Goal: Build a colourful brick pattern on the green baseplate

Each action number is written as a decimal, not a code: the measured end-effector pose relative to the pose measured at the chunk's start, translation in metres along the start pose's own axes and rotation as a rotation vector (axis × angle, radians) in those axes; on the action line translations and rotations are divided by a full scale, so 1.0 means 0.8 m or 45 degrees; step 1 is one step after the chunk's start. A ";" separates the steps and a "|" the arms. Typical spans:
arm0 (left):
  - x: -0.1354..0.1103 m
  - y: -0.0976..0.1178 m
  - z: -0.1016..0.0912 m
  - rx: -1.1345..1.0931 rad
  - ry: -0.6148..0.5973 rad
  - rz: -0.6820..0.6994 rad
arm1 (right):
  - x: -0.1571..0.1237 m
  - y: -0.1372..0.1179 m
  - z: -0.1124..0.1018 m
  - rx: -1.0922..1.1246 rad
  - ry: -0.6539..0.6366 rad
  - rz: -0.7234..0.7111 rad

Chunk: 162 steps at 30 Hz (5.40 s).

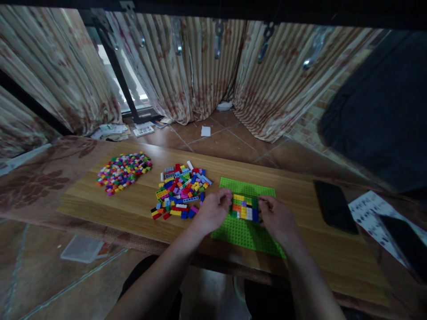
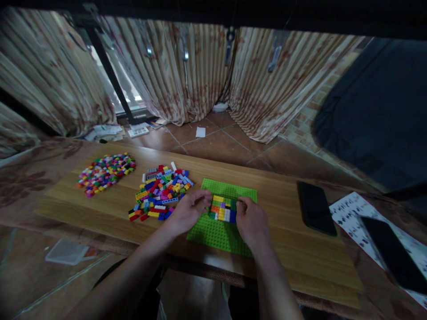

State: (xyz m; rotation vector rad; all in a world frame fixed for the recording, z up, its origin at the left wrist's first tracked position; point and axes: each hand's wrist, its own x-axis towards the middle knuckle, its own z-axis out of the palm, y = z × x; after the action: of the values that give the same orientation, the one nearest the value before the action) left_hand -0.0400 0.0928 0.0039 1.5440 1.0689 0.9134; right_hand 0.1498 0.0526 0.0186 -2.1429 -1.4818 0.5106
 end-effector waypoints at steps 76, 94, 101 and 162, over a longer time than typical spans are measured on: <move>-0.022 0.027 -0.175 -0.525 0.833 -0.112 | -0.084 -0.164 0.145 0.047 -0.149 -0.971; -0.024 0.029 -0.175 -0.495 0.819 -0.124 | -0.060 -0.148 0.115 0.248 -0.091 -0.732; -0.023 0.028 -0.177 -0.506 0.802 -0.118 | -0.051 -0.134 0.108 0.222 -0.083 -0.713; -0.017 0.004 -0.139 1.294 0.223 0.129 | -0.052 -0.133 0.103 0.154 -0.178 -0.714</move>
State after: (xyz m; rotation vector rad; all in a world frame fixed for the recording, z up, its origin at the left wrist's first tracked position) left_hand -0.1473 0.1135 0.0298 2.3731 1.7421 0.5754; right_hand 0.0090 0.0595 0.0148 -1.5263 -1.9728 0.5283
